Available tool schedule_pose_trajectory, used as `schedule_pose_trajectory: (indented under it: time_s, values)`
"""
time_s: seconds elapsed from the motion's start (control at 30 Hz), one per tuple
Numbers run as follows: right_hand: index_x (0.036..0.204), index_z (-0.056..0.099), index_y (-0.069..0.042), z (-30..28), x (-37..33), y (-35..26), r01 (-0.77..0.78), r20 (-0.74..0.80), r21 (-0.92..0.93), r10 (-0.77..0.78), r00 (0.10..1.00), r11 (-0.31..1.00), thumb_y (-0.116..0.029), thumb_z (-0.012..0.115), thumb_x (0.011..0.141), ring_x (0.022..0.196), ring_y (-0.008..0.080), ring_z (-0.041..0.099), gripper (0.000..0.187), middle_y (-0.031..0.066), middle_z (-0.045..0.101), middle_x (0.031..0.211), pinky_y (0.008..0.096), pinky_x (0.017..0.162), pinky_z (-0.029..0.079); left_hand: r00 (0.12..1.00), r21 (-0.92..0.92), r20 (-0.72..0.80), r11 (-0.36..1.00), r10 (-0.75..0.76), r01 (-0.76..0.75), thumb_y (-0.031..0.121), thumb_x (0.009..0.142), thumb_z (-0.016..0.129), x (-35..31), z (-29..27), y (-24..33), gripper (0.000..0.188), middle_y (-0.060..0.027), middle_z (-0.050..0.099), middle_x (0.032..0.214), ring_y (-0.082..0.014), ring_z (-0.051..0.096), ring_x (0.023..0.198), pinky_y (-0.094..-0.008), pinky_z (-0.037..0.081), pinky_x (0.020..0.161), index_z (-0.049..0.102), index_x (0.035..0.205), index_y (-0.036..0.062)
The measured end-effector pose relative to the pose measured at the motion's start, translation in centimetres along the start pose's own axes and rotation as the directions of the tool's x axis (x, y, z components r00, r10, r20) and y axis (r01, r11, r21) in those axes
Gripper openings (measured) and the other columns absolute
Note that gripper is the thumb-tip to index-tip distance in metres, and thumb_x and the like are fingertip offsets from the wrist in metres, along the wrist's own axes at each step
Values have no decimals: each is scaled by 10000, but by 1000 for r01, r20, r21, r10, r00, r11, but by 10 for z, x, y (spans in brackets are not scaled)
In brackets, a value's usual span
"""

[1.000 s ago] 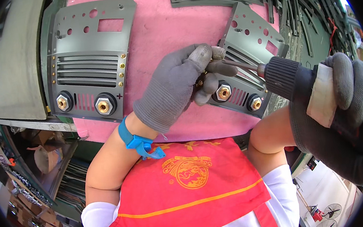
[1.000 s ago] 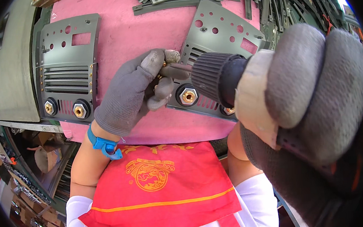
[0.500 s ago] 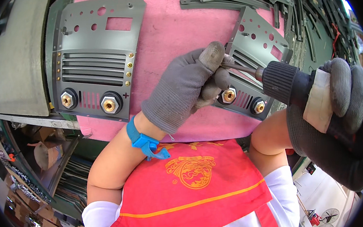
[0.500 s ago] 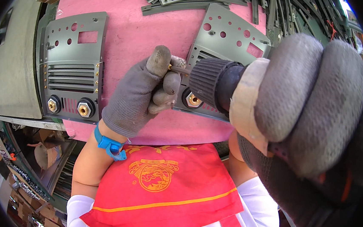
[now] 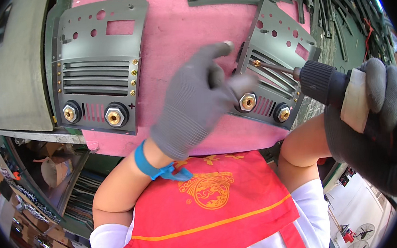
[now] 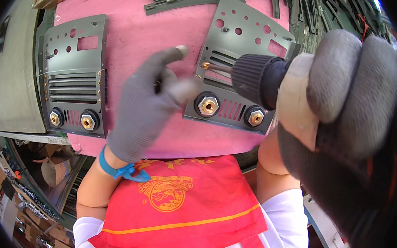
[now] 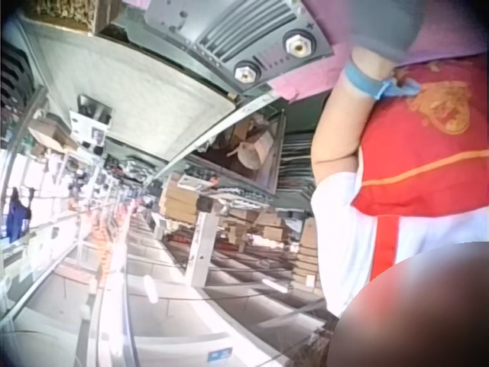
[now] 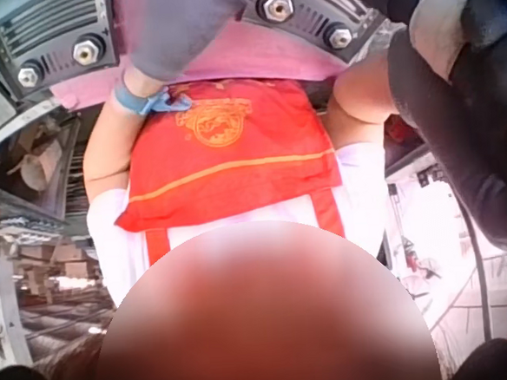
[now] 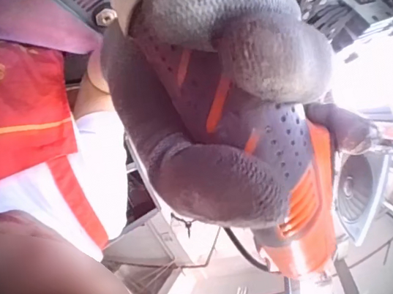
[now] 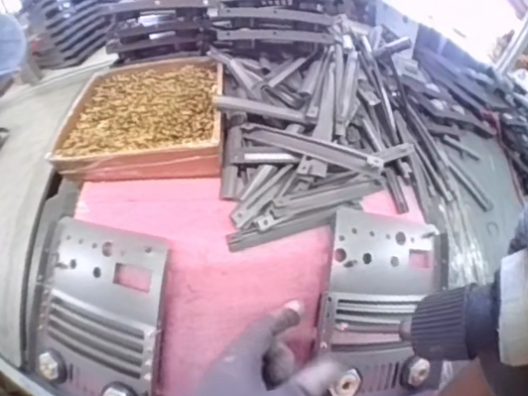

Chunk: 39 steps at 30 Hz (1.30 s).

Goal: Screwing various components onto metal chassis plates using an electric screwdriver.

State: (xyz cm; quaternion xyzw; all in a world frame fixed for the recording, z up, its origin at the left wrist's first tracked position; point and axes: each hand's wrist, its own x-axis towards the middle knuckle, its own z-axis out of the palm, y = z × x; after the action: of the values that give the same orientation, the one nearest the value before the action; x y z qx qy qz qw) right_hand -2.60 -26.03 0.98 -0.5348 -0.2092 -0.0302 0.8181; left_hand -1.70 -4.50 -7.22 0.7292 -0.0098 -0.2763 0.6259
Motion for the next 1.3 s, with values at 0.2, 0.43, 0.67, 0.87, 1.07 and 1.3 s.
schedule_pose_trajectory:
  time_s: [0.2,0.43,0.67,0.87,1.07,1.3]
  values:
    - [858,480,-91,2,2,16,-18,-24,12,19,1000,1000,-352,597,806,627,126,383,291,20,414,716,264,549,291,997,18,42,997,71,-71,30,843,661,-3,17,-15,513,35,333,673,-62,366,626,-232,385,558,517,1335,11]
    - [852,479,-90,-7,-13,6,-48,-46,34,49,998,998,-351,594,807,630,128,384,289,21,411,716,266,552,292,998,-42,66,999,11,-8,18,864,610,0,15,-11,472,30,330,665,-63,366,605,-234,378,552,510,1325,12]
    - [847,478,-90,-6,-15,7,-66,-54,43,69,996,997,-350,591,807,634,129,384,286,21,409,717,268,555,293,999,-16,12,999,31,-31,40,881,598,-2,20,-8,369,19,366,640,-64,373,583,-238,367,540,552,1245,8]
    - [842,477,-89,-8,-17,0,-85,-54,40,87,995,996,-348,588,807,637,131,385,284,21,407,718,269,558,293,1000,-19,-8,1000,22,-22,49,883,602,-1,20,-7,328,4,395,632,-70,393,566,-252,374,527,571,1205,0]
    - [837,476,-89,-12,-5,-4,-106,-26,37,107,994,994,-347,586,808,640,132,385,282,22,405,719,270,561,294,997,-54,-47,996,67,-70,63,879,613,-3,23,-13,313,-12,402,608,-88,414,554,-269,383,519,577,1183,-4]
    - [832,475,-89,-1,2,7,-121,-7,31,122,993,992,-346,582,808,644,133,386,280,22,402,719,272,564,295,982,190,-52,967,184,-171,142,853,690,-18,-19,-9,343,-66,492,709,-130,488,620,-282,422,583,598,1158,15]
